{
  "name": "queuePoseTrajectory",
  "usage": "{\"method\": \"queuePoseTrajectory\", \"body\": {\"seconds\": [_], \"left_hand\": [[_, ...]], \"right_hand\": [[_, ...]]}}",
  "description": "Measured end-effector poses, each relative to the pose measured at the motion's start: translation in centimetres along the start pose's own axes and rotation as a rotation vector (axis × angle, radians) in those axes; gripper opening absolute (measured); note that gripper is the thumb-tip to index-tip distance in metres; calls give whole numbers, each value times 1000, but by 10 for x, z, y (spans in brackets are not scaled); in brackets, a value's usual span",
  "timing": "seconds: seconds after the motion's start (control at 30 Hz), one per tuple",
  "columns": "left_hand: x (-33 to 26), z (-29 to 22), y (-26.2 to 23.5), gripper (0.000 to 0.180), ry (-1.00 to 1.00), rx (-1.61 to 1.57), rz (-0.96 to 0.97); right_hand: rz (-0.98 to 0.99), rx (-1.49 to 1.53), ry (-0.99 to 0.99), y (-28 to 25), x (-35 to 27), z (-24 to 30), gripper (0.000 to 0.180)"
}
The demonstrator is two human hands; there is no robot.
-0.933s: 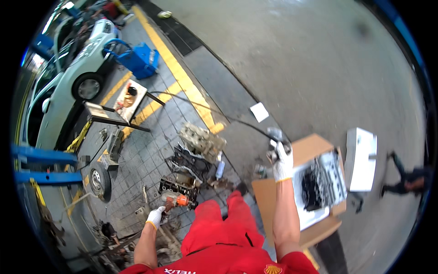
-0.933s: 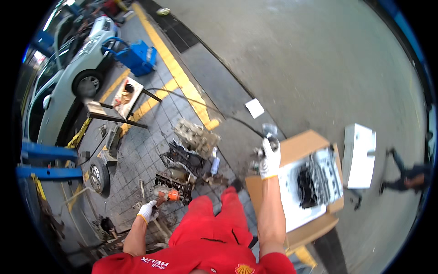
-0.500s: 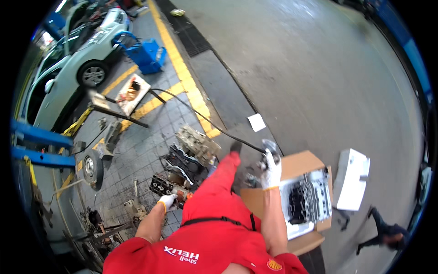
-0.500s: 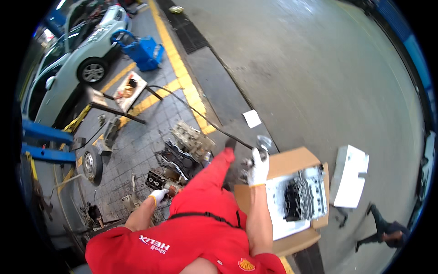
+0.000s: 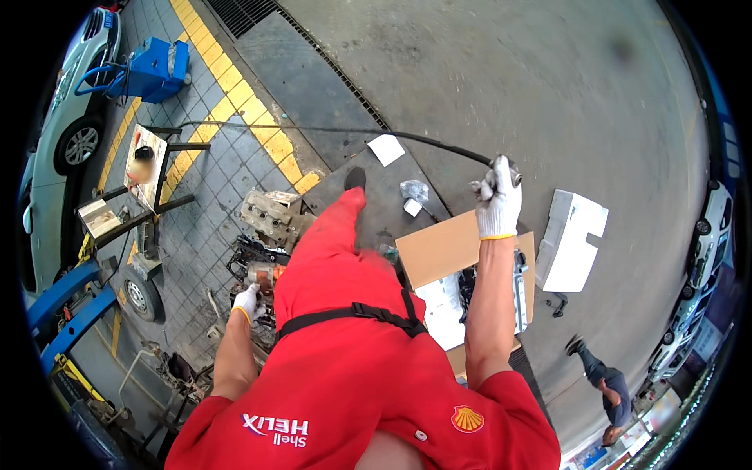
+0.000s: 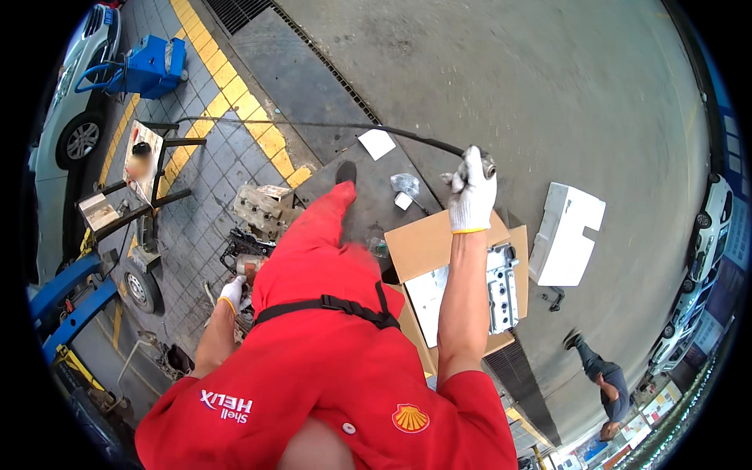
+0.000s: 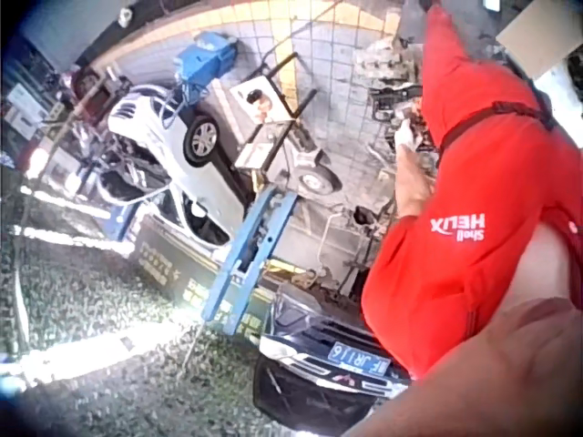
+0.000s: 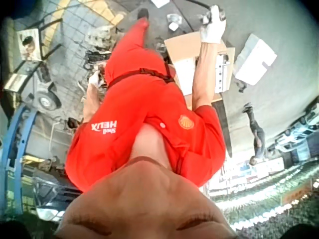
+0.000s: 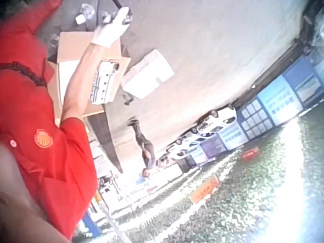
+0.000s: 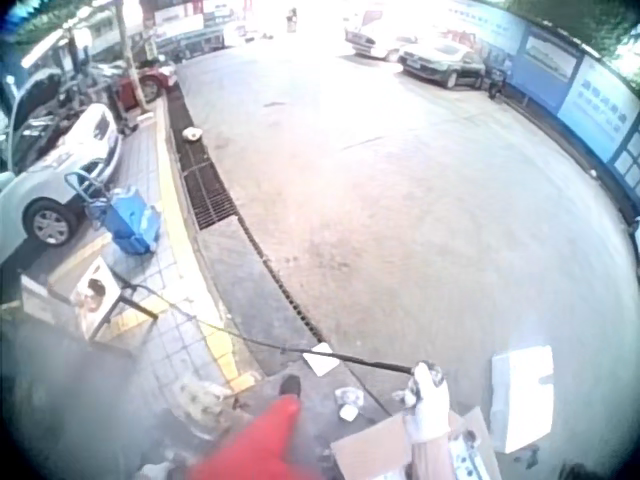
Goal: The person unpacks a new engine block from a cardboard box and places it on a workbench. They then attach a flywheel to the engine and secure it with bolts. The person uses a pneumatic impact wrench to tighten the bolts and then moves to a car to retrieve a tool from the engine bay.
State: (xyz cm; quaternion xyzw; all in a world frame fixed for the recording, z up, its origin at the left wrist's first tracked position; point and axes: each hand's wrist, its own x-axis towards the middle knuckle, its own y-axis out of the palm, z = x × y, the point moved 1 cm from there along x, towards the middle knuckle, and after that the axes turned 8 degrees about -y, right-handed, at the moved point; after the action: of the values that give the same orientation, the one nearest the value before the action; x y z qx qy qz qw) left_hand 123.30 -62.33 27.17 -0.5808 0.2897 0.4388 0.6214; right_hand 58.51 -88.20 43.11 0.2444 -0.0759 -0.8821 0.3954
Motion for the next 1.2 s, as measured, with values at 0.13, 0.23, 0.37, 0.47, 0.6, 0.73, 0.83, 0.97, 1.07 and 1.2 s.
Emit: {"method": "queuePoseTrajectory", "body": {"seconds": [0.13,0.23,0.37,0.47,0.6,0.73,0.83,0.97,1.07,1.2], "left_hand": [[-48,-83,9,32,72,-78,76],[-76,-139,27,42,229,59,87],[-106,-195,72,57,333,104,-69],[-117,-224,121,51,339,-68,-125],[-148,-257,202,50,340,-47,-207],[-214,-262,314,48,258,-200,-221],[-265,-272,381,50,186,-255,-194],[-315,-281,468,46,115,-284,-65],[-346,-306,536,45,80,-210,-55],[-377,-345,625,18,6,-249,-5]], "right_hand": [[-45,62,1,22,54,32,22],[-110,135,2,47,86,55,24],[-171,108,-65,70,146,103,26],[-84,153,-46,54,211,129,31],[-12,231,66,31,332,156,30],[56,296,95,10,477,207,29],[66,416,124,-8,580,265,26],[-68,337,-11,-16,716,348,16],[39,283,-54,1,799,397,19],[-40,286,-124,33,916,484,36]]}}
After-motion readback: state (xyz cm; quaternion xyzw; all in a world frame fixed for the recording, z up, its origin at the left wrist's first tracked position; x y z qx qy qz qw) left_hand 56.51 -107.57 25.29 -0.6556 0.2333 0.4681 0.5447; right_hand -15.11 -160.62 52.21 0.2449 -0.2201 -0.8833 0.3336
